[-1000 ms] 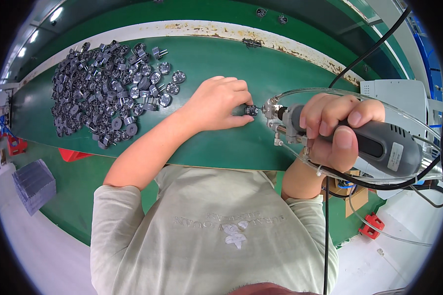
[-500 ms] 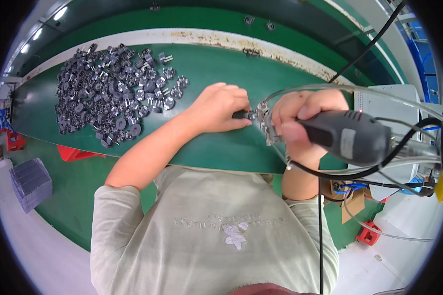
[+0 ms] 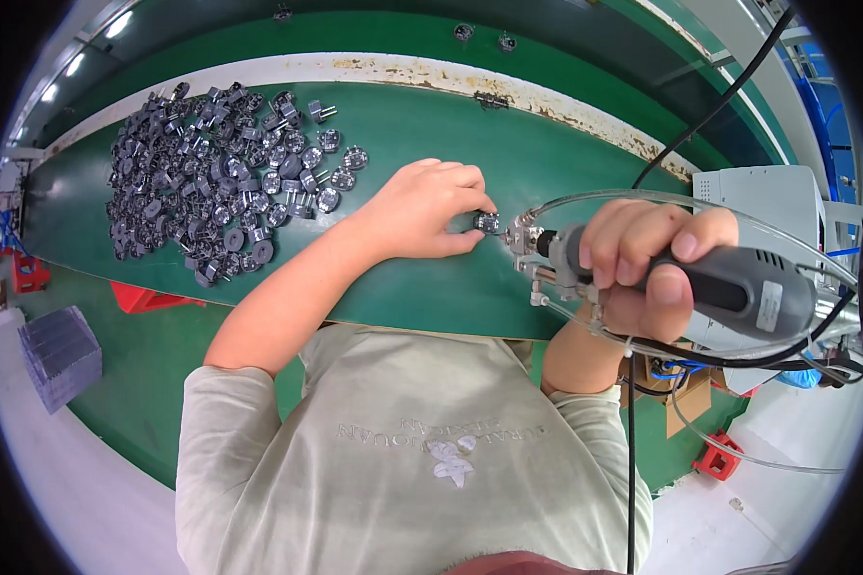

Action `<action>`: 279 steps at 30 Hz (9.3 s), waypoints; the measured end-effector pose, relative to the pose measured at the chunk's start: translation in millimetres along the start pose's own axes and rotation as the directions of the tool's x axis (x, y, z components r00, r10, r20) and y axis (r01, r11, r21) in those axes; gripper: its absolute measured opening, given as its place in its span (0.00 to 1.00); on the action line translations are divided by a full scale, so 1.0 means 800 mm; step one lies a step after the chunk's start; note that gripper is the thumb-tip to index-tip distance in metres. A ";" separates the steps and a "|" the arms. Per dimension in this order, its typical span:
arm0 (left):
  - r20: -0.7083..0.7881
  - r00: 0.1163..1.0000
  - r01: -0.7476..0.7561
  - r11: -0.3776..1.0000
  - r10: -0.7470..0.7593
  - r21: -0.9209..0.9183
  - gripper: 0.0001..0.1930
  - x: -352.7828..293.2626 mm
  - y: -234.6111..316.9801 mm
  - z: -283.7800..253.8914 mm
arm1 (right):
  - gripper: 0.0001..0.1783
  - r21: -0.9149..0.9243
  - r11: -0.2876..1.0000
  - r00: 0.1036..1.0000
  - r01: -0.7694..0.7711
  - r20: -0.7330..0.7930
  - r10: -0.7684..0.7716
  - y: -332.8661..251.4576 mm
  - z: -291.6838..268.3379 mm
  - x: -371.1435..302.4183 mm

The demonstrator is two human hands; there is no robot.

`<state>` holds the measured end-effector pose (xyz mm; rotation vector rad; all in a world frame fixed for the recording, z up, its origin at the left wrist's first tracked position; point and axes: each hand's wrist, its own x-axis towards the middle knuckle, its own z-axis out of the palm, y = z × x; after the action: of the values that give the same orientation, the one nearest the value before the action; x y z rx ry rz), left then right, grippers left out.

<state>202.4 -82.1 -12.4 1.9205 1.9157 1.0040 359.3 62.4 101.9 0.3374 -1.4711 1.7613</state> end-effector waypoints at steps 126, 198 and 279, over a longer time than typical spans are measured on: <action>-0.016 0.942 0.336 0.940 -0.336 0.064 0.14 0.026 -0.027 -0.122 | 0.23 0.014 1.000 0.997 0.016 -0.074 -0.015 -0.004 -0.032 0.001; 0.049 0.999 -0.008 0.997 0.012 -0.080 0.14 0.014 -0.020 -0.005 | 0.24 -0.023 0.999 0.999 -0.024 0.029 0.024 0.020 -0.003 0.001; 0.036 0.999 -0.024 1.000 0.024 -0.002 0.13 0.016 -0.010 -0.002 | 0.17 -0.091 0.995 0.997 0.031 0.071 -0.025 0.027 -0.011 0.003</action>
<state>193.6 -69.6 -12.7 1.9518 1.8761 0.9700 344.9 71.4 85.8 0.3733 -1.5841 1.6686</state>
